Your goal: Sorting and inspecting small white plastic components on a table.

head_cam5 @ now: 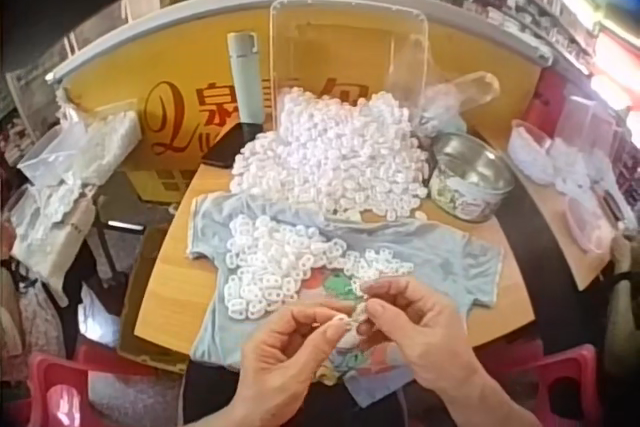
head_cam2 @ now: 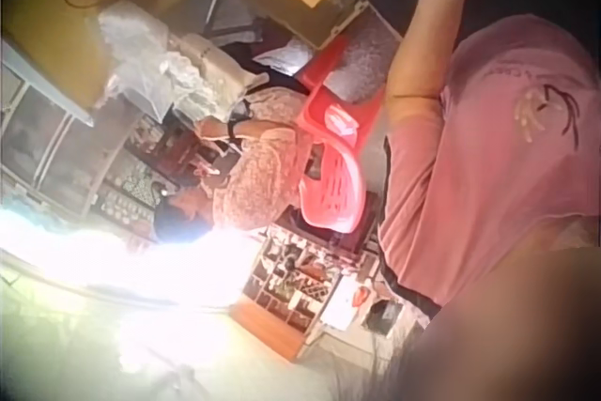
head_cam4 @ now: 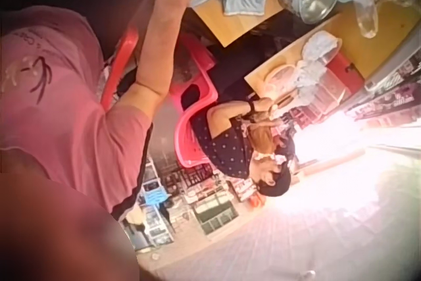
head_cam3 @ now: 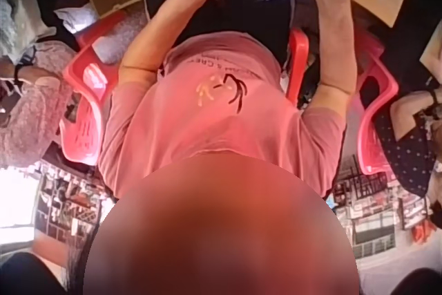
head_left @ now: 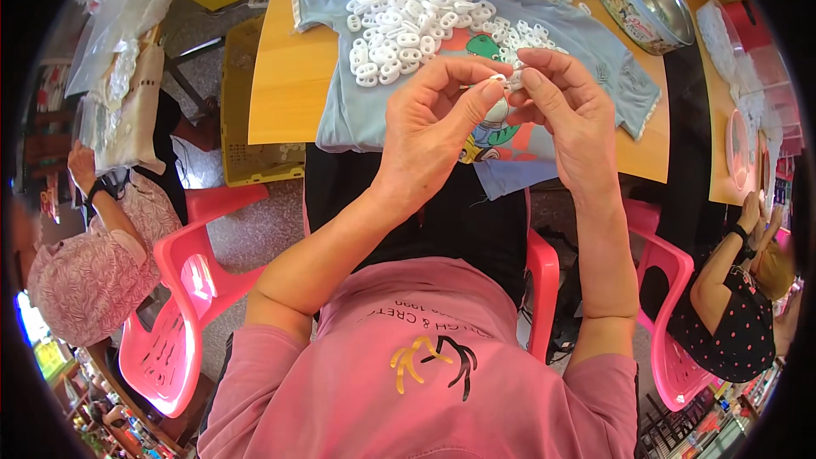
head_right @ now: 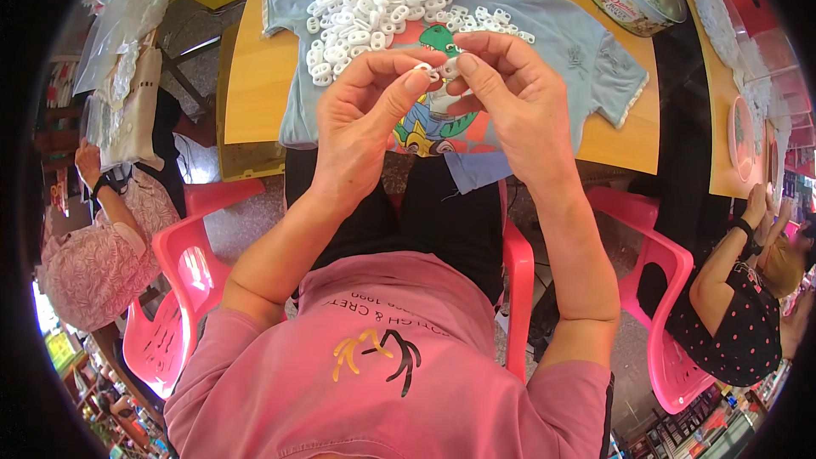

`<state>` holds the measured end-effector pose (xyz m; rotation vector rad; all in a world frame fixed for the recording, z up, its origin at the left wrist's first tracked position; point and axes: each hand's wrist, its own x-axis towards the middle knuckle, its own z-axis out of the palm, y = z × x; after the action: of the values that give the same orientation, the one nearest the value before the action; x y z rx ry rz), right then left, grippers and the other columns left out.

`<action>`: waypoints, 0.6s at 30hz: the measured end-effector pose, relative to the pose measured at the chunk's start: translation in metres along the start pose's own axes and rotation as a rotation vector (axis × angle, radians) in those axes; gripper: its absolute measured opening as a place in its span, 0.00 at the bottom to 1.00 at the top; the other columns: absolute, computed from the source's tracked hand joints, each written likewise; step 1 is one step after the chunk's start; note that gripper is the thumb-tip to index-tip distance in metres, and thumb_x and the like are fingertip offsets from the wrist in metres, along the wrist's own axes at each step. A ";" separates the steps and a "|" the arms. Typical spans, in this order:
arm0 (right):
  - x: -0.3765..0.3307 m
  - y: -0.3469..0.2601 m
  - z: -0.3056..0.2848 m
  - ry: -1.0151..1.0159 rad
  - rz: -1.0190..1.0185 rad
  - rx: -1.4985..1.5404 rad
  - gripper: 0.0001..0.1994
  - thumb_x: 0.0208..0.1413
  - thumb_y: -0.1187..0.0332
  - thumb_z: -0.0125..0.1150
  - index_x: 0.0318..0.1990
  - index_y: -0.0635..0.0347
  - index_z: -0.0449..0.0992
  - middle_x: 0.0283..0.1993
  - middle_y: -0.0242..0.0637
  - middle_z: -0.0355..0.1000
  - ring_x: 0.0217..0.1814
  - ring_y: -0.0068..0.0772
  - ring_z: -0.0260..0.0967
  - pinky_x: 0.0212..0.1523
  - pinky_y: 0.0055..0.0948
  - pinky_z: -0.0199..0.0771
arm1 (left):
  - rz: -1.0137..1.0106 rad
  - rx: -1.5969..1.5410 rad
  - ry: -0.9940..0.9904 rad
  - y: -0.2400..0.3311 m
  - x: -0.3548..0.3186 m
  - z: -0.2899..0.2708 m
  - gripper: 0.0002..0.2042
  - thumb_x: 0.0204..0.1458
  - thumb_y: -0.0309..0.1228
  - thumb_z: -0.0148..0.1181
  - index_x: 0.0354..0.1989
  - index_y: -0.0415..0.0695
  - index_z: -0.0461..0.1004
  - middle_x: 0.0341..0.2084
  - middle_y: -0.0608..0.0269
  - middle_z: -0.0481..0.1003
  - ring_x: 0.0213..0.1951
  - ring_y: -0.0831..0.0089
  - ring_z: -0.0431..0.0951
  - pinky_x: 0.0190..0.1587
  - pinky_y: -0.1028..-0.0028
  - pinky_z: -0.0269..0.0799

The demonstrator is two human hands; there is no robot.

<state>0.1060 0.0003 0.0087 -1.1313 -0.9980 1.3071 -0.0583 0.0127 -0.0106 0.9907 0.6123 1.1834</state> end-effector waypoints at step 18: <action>-0.012 0.006 0.001 0.099 -0.155 -0.060 0.13 0.61 0.73 0.56 0.52 0.63 0.74 0.43 0.33 0.73 0.40 0.20 0.70 0.41 0.21 0.74 | -0.125 -0.115 0.108 -0.010 0.002 0.009 0.09 0.57 0.29 0.60 0.40 0.38 0.72 0.34 0.66 0.75 0.38 0.81 0.75 0.42 0.80 0.70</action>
<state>0.1033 -0.0121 0.0039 -1.1296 -1.0356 1.0945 -0.0456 0.0118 -0.0154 0.7844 0.6742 1.1530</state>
